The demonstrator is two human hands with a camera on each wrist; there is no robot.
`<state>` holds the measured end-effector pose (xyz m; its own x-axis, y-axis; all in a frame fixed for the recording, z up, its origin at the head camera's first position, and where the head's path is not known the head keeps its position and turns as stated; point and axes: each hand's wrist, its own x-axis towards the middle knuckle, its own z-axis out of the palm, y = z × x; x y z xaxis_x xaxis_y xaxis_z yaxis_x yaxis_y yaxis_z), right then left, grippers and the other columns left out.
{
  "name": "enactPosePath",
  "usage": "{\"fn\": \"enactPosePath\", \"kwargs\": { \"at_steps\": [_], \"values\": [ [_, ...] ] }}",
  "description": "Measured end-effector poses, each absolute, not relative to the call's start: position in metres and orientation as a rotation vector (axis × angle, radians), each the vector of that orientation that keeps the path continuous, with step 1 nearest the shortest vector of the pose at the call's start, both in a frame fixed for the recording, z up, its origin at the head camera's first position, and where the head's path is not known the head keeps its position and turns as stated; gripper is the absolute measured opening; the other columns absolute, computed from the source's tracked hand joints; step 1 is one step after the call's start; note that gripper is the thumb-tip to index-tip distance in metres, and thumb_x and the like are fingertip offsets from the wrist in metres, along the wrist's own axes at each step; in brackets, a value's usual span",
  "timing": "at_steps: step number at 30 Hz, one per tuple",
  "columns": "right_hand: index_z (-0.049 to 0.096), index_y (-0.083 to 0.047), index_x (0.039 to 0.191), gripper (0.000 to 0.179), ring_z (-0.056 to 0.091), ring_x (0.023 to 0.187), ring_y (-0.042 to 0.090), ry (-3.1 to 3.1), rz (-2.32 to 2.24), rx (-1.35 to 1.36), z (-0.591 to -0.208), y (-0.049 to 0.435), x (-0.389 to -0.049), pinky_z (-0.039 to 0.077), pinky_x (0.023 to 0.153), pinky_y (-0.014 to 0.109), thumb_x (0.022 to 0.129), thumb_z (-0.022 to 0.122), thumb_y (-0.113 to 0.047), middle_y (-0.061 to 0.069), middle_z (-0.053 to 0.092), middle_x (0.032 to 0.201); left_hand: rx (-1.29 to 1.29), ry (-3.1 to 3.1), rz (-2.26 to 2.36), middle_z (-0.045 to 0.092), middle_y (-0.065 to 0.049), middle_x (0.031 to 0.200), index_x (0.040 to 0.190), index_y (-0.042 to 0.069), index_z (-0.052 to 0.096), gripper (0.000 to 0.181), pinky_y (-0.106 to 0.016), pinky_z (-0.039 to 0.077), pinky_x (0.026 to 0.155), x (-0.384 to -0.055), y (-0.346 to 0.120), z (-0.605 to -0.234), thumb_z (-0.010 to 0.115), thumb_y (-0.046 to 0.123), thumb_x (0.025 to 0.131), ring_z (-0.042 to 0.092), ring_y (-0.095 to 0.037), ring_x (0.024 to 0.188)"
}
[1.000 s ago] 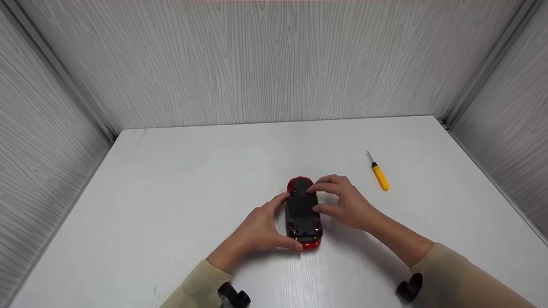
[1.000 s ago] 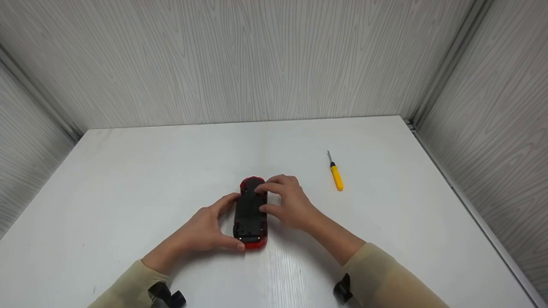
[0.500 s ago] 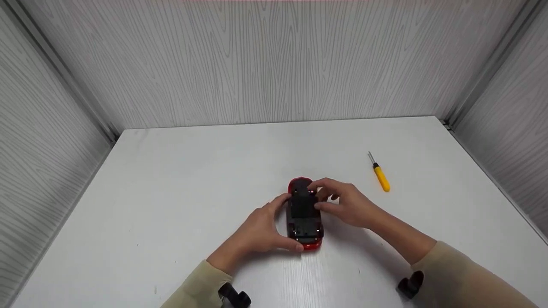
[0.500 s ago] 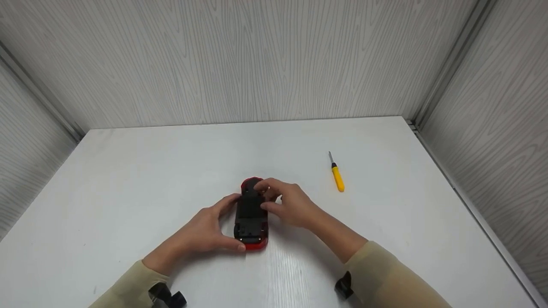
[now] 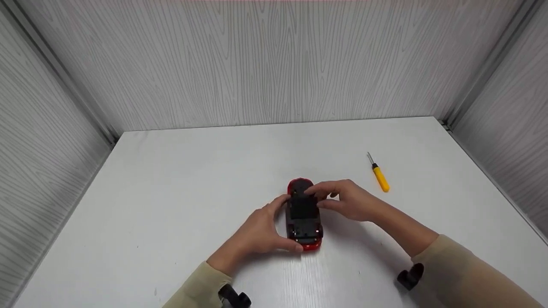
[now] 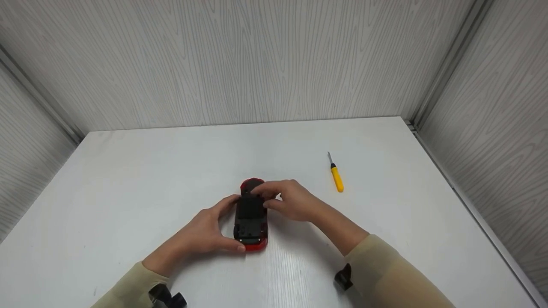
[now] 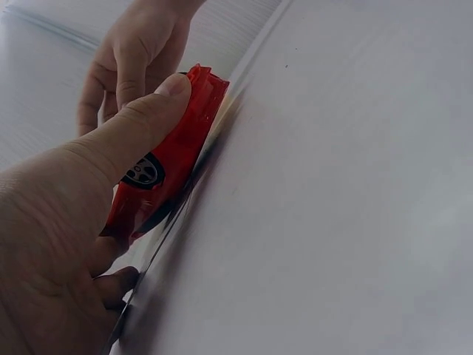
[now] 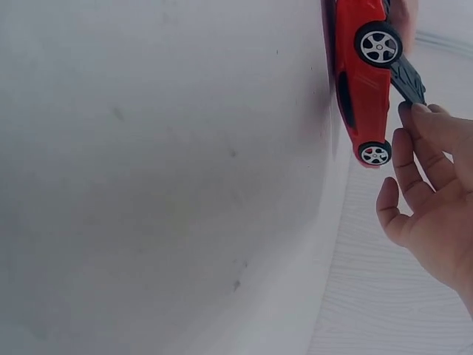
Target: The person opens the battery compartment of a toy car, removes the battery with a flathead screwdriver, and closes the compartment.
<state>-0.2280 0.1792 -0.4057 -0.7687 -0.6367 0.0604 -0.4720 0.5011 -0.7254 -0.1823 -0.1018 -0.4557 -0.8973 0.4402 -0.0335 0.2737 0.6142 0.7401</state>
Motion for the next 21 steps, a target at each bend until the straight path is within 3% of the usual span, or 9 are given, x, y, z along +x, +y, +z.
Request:
{"fn": "enactPosePath", "kwargs": {
  "at_steps": [8, 17, 21],
  "values": [
    [0.075, -0.024, 0.129, 0.036, 0.065, 0.100, 0.017, 2.501, -1.145, -0.961, -0.403, 0.179, -0.231, 0.053, 0.094, 0.040, 0.099, 0.073, -0.004, -0.006, 0.073, 0.104, 0.603, 2.628, 1.171, 0.049, -0.001, 0.159, 0.165, 0.026, 0.036, 0.128, -0.045, 0.036, 0.121, -0.182, -0.103, -0.456, 0.097, 0.065, 0.060, 0.045, -0.019, 0.147],
    [0.074, -0.022, 0.130, 0.034, 0.069, 0.105, 0.020, 2.458, -1.294, -0.877, -0.396, 0.183, -0.236, 0.055, 0.098, 0.047, 0.101, 0.072, -0.005, -0.003, 0.077, 0.111, 0.578, 2.626, 1.157, 0.050, -0.001, 0.159, 0.165, 0.026, 0.036, 0.128, -0.046, 0.035, 0.122, -0.182, -0.102, -0.454, 0.098, 0.064, 0.060, 0.045, -0.021, 0.146],
    [0.073, -0.018, 0.131, 0.033, 0.072, 0.106, 0.022, 2.433, -1.370, -0.823, -0.395, 0.188, -0.238, 0.058, 0.095, 0.036, 0.101, 0.072, -0.005, 0.002, 0.077, 0.113, 0.570, 2.624, 1.156, 0.050, 0.000, 0.159, 0.164, 0.027, 0.036, 0.126, -0.045, 0.035, 0.122, -0.181, -0.101, -0.453, 0.098, 0.062, 0.061, 0.045, -0.020, 0.146]
  ]
}}
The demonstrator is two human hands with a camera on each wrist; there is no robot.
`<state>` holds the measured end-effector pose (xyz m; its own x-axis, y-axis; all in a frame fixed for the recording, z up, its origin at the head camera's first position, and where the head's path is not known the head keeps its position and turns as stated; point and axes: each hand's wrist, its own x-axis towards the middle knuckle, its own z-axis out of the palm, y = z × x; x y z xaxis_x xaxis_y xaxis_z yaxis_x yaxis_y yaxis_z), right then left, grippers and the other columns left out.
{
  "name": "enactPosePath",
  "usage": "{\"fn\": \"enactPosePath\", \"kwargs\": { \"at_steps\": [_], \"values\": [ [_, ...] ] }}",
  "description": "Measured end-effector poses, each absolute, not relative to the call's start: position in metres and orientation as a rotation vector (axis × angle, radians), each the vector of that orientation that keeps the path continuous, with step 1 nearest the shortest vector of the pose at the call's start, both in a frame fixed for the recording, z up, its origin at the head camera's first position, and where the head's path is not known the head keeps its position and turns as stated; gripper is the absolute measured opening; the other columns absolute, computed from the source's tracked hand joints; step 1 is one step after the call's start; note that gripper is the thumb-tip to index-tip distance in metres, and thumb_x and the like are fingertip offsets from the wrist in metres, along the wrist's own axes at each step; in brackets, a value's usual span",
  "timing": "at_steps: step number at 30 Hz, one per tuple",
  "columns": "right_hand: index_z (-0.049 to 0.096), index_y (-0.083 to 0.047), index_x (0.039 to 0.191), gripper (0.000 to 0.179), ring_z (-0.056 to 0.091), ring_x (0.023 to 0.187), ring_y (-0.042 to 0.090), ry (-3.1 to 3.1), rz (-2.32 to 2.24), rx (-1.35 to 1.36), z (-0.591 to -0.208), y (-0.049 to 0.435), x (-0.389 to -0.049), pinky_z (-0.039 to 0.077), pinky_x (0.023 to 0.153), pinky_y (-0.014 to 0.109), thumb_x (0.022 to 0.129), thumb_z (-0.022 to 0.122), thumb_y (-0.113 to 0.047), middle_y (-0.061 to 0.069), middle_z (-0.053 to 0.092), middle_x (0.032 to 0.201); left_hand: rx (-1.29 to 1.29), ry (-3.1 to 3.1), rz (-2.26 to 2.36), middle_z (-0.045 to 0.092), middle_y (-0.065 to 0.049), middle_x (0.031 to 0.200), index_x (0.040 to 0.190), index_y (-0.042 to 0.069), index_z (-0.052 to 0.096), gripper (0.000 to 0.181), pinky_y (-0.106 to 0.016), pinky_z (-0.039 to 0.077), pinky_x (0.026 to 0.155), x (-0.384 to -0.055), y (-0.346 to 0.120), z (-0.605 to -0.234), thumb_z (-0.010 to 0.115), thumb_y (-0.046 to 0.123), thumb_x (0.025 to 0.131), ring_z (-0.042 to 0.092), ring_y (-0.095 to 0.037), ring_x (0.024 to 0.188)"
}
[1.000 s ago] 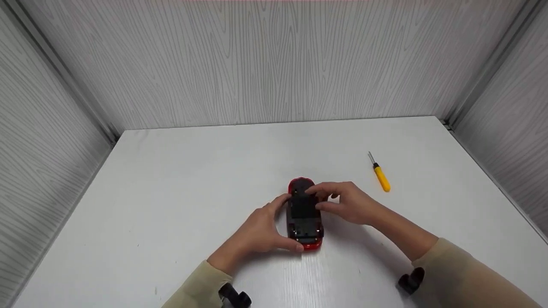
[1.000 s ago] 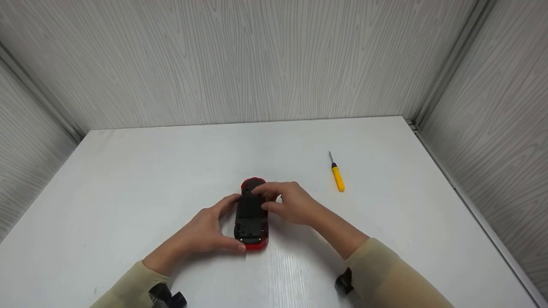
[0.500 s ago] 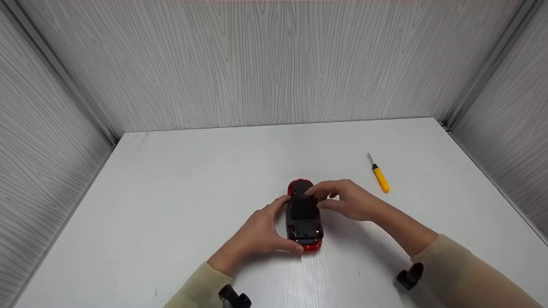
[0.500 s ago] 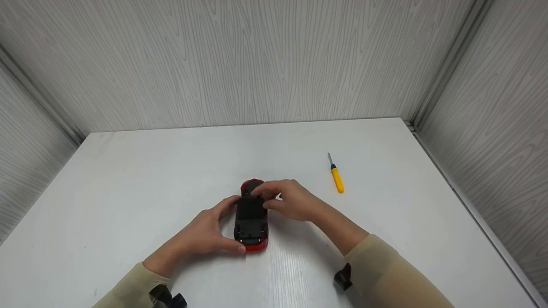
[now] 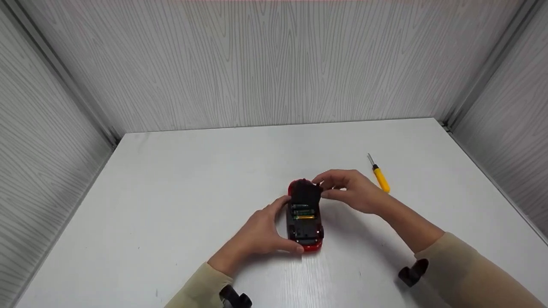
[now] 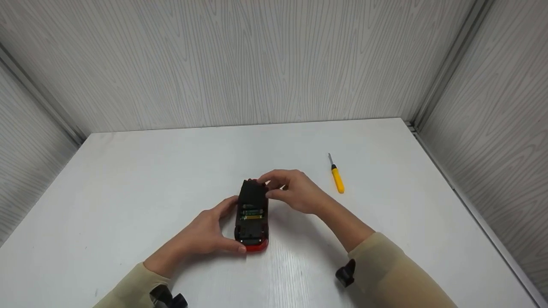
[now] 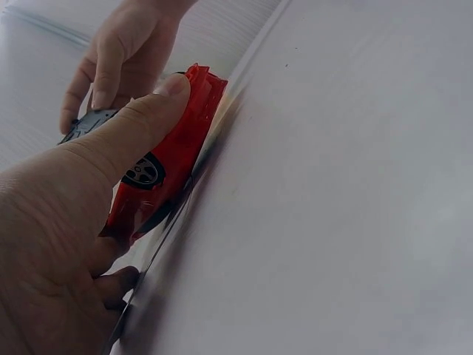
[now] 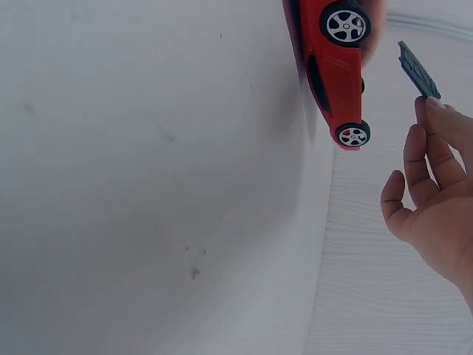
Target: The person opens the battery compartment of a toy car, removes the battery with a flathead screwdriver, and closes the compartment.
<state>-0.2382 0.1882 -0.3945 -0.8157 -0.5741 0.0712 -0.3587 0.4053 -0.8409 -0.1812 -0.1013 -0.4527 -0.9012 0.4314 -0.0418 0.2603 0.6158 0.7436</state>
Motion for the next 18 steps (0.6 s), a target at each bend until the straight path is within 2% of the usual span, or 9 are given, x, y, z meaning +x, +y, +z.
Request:
{"fn": "enactPosePath", "kwargs": {
  "at_steps": [4, 7, 9, 18],
  "values": [
    [0.072, -0.013, 0.130, 0.031, 0.072, 0.107, 0.034, 2.407, -1.465, -0.741, -0.396, 0.196, -0.241, 0.058, 0.092, 0.028, 0.100, 0.073, -0.005, 0.007, 0.078, 0.112, 0.554, 2.620, 1.155, 0.048, -0.002, 0.161, 0.165, 0.026, 0.035, 0.128, -0.046, 0.035, 0.122, -0.181, -0.101, -0.453, 0.098, 0.063, 0.060, 0.043, -0.022, 0.148],
    [0.071, -0.008, 0.130, 0.032, 0.070, 0.108, 0.044, 2.391, -1.552, -0.680, -0.399, 0.202, -0.244, 0.059, 0.093, 0.029, 0.099, 0.075, -0.005, 0.011, 0.078, 0.109, 0.546, 2.619, 1.153, 0.047, -0.003, 0.162, 0.166, 0.025, 0.035, 0.129, -0.047, 0.034, 0.122, -0.181, -0.101, -0.454, 0.099, 0.062, 0.060, 0.043, -0.024, 0.149],
    [0.070, -0.006, 0.131, 0.033, 0.070, 0.109, 0.044, 2.388, -1.596, -0.629, -0.402, 0.206, -0.246, 0.058, 0.093, 0.028, 0.098, 0.075, -0.004, 0.013, 0.078, 0.109, 0.548, 2.623, 1.152, 0.048, -0.004, 0.161, 0.166, 0.025, 0.035, 0.129, -0.047, 0.035, 0.122, -0.182, -0.101, -0.454, 0.098, 0.062, 0.060, 0.043, -0.024, 0.149],
    [0.069, 0.000, 0.131, 0.033, 0.074, 0.104, 0.018, 2.481, -1.634, -0.470, -0.416, 0.225, -0.256, 0.057, 0.091, 0.023, 0.099, 0.076, -0.007, 0.013, 0.078, 0.111, 0.538, 2.620, 1.148, 0.048, -0.002, 0.162, 0.166, 0.025, 0.036, 0.126, -0.048, 0.036, 0.122, -0.181, -0.099, -0.454, 0.098, 0.060, 0.062, 0.043, -0.024, 0.149]
  ]
}}
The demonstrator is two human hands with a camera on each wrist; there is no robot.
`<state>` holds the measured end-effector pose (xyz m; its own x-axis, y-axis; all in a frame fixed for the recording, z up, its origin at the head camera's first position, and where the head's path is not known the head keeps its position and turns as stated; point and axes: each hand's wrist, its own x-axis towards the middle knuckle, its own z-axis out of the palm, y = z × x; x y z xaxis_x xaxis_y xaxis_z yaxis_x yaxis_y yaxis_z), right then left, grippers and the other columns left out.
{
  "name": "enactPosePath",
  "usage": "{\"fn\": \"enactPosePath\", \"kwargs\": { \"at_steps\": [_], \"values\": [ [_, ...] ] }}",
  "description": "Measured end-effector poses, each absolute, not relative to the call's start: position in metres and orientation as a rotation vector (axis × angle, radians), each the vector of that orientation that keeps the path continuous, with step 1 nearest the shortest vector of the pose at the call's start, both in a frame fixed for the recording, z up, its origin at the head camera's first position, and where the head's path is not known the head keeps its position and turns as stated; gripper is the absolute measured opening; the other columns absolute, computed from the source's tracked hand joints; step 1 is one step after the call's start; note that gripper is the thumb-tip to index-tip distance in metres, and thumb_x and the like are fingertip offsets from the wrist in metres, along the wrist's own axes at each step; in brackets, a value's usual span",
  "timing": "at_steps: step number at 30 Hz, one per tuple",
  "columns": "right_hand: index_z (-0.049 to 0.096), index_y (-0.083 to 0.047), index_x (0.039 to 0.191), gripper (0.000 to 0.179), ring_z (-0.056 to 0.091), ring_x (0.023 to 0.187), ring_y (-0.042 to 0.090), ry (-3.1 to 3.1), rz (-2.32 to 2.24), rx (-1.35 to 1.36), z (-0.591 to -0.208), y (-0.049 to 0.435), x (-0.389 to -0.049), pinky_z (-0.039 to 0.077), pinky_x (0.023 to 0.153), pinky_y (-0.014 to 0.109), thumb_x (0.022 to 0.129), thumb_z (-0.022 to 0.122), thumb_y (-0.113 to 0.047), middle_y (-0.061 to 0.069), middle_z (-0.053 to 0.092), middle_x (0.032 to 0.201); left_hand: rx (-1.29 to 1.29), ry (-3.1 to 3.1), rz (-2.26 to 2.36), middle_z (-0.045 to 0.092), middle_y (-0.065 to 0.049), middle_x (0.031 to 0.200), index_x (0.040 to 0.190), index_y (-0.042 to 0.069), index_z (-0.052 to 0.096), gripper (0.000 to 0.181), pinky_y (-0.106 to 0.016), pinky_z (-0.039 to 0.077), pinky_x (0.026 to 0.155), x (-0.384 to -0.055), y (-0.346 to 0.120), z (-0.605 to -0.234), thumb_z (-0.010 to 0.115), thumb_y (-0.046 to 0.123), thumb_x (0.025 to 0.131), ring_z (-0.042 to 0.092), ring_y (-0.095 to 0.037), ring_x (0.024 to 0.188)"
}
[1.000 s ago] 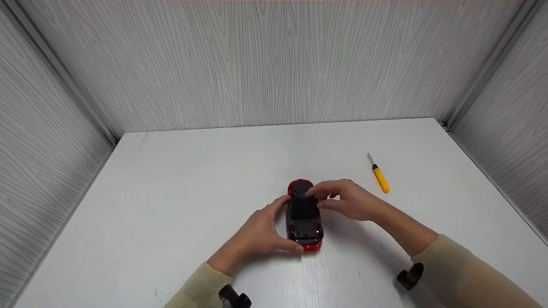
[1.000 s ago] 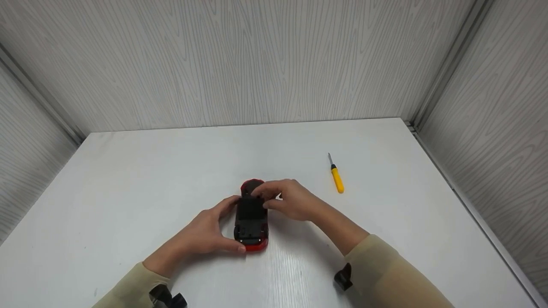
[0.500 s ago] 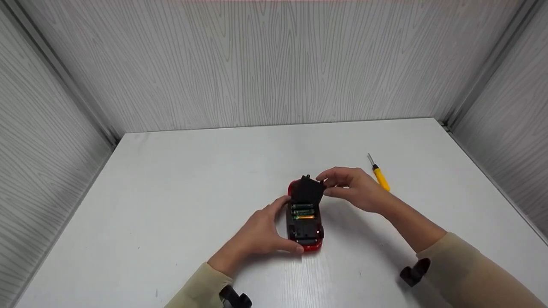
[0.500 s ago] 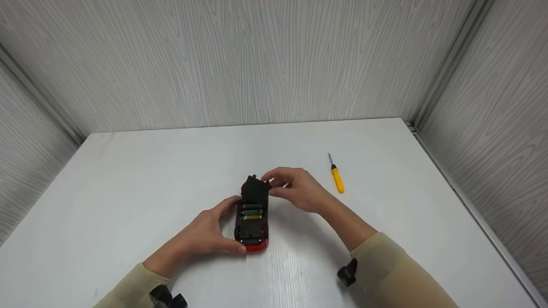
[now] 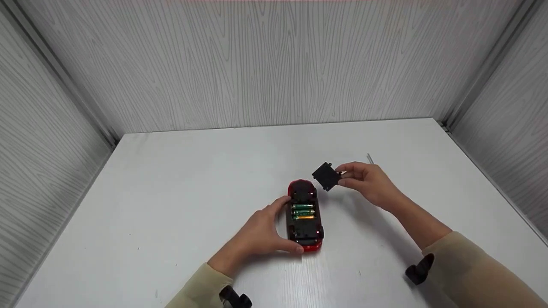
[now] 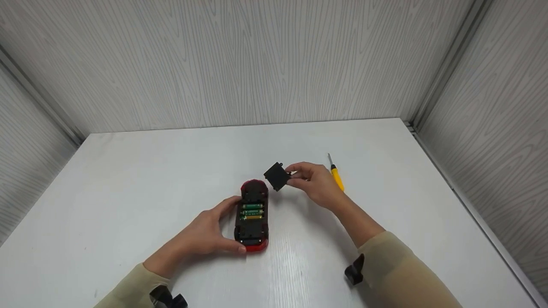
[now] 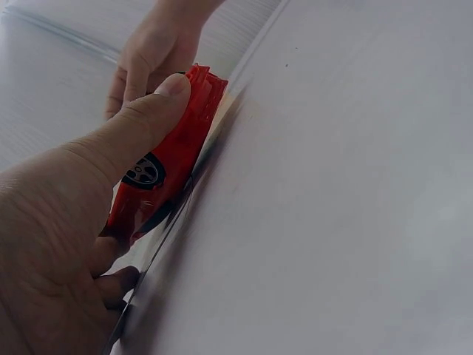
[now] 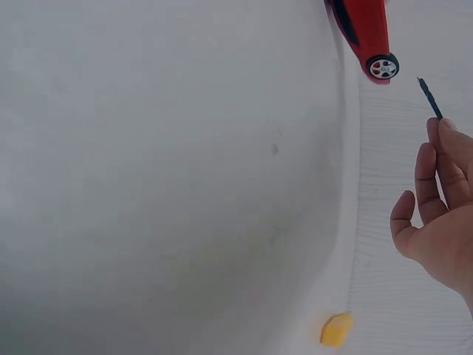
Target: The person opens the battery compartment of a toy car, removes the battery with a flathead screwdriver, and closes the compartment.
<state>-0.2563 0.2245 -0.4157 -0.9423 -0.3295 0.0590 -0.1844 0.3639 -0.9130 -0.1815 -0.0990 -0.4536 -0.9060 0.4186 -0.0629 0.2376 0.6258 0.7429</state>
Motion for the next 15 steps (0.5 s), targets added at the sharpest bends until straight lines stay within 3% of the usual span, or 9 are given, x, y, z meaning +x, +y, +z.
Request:
{"fn": "enactPosePath", "kwargs": {
  "at_steps": [4, 15],
  "values": [
    [0.069, 0.002, 0.130, 0.033, 0.072, 0.099, 0.010, 2.519, -1.633, -0.423, -0.421, 0.231, -0.260, 0.055, 0.088, 0.021, 0.098, 0.076, -0.007, 0.013, 0.079, 0.108, 0.547, 2.622, 1.151, 0.048, -0.003, 0.162, 0.166, 0.025, 0.036, 0.126, -0.048, 0.036, 0.122, -0.182, -0.098, -0.454, 0.099, 0.059, 0.062, 0.044, -0.025, 0.149],
    [0.070, 0.002, 0.129, 0.035, 0.069, 0.094, 0.009, 2.579, -1.538, -0.260, -0.435, 0.237, -0.264, 0.049, 0.081, 0.020, 0.097, 0.078, -0.009, 0.012, 0.080, 0.105, 0.535, 2.608, 1.141, 0.046, -0.003, 0.163, 0.166, 0.027, 0.034, 0.127, -0.050, 0.035, 0.122, -0.183, -0.095, -0.452, 0.099, 0.060, 0.062, 0.043, -0.027, 0.149]
  ]
}}
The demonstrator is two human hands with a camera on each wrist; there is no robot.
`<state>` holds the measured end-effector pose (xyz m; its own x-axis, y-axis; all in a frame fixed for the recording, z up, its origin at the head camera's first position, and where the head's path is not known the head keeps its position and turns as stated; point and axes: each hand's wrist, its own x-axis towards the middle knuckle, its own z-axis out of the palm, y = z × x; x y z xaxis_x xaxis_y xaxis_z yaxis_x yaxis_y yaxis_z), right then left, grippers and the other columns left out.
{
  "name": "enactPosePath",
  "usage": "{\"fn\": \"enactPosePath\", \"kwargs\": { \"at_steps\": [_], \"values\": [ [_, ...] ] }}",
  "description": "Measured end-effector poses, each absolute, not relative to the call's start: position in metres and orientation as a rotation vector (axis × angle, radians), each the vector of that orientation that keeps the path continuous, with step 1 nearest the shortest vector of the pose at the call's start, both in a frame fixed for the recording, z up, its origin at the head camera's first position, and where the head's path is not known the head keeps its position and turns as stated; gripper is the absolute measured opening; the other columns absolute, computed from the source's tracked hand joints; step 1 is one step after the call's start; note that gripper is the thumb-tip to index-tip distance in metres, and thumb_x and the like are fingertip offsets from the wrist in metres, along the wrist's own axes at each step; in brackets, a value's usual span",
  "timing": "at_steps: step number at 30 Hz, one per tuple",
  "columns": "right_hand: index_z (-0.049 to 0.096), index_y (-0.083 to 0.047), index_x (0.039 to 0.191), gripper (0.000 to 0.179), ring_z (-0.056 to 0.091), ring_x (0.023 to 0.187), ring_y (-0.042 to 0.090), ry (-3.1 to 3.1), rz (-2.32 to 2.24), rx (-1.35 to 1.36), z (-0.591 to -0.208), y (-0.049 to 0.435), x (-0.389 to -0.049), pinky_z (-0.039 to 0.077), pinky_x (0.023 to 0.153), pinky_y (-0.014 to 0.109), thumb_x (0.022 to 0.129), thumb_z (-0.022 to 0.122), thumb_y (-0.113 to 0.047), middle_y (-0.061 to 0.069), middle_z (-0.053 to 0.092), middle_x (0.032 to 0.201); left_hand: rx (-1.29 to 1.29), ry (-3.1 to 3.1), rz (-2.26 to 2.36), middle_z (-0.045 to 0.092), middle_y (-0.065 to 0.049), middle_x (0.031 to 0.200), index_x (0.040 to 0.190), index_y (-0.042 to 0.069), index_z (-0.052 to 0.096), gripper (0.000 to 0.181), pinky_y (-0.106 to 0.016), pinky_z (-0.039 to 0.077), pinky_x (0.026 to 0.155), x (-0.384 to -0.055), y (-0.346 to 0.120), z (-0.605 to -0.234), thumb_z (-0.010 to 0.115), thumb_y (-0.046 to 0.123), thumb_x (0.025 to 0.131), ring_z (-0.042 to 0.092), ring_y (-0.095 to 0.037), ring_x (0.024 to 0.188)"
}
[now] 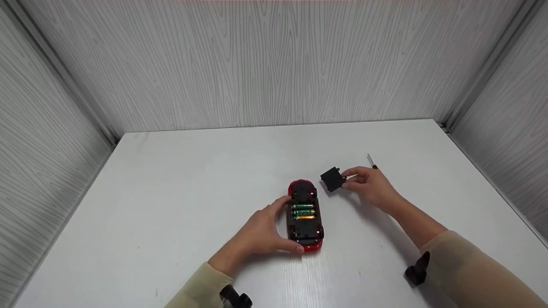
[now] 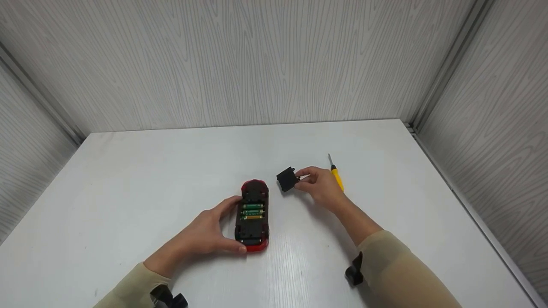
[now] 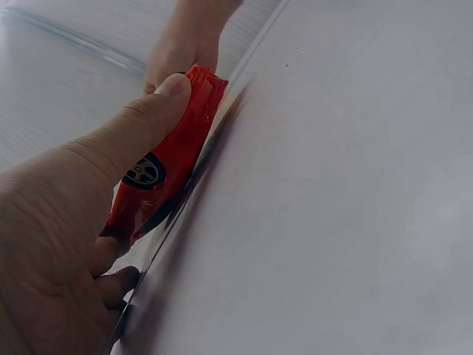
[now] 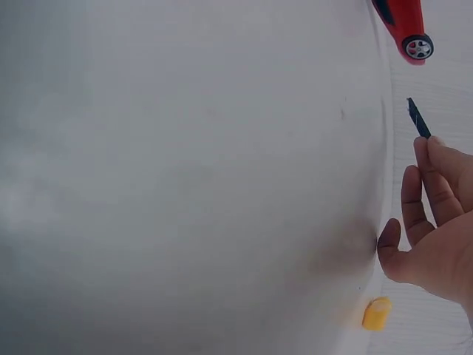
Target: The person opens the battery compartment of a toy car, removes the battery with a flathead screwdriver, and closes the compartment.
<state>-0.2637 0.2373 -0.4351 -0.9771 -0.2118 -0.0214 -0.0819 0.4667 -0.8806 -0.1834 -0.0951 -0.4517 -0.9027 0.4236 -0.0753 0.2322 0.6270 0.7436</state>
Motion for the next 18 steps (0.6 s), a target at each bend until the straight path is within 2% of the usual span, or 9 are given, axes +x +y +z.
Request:
{"fn": "enactPosePath", "kwargs": {
  "at_steps": [11, 18],
  "values": [
    [0.071, -0.002, 0.125, 0.030, 0.066, 0.091, 0.018, 2.582, -1.426, -0.205, -0.443, 0.227, -0.266, 0.042, 0.062, 0.023, 0.097, 0.077, -0.008, 0.011, 0.079, 0.101, 0.570, 2.621, 1.158, 0.048, -0.005, 0.161, 0.166, 0.025, 0.035, 0.129, -0.047, 0.035, 0.122, -0.186, -0.098, -0.456, 0.098, 0.063, 0.060, 0.044, -0.026, 0.148],
    [0.070, -0.002, 0.126, 0.030, 0.064, 0.090, 0.019, 2.614, -1.398, -0.189, -0.443, 0.223, -0.265, 0.043, 0.064, 0.023, 0.098, 0.077, -0.010, 0.011, 0.079, 0.101, 0.554, 2.615, 1.167, 0.047, -0.004, 0.163, 0.166, 0.025, 0.035, 0.129, -0.049, 0.035, 0.122, -0.184, -0.099, -0.455, 0.098, 0.063, 0.061, 0.043, -0.026, 0.150]
  ]
}}
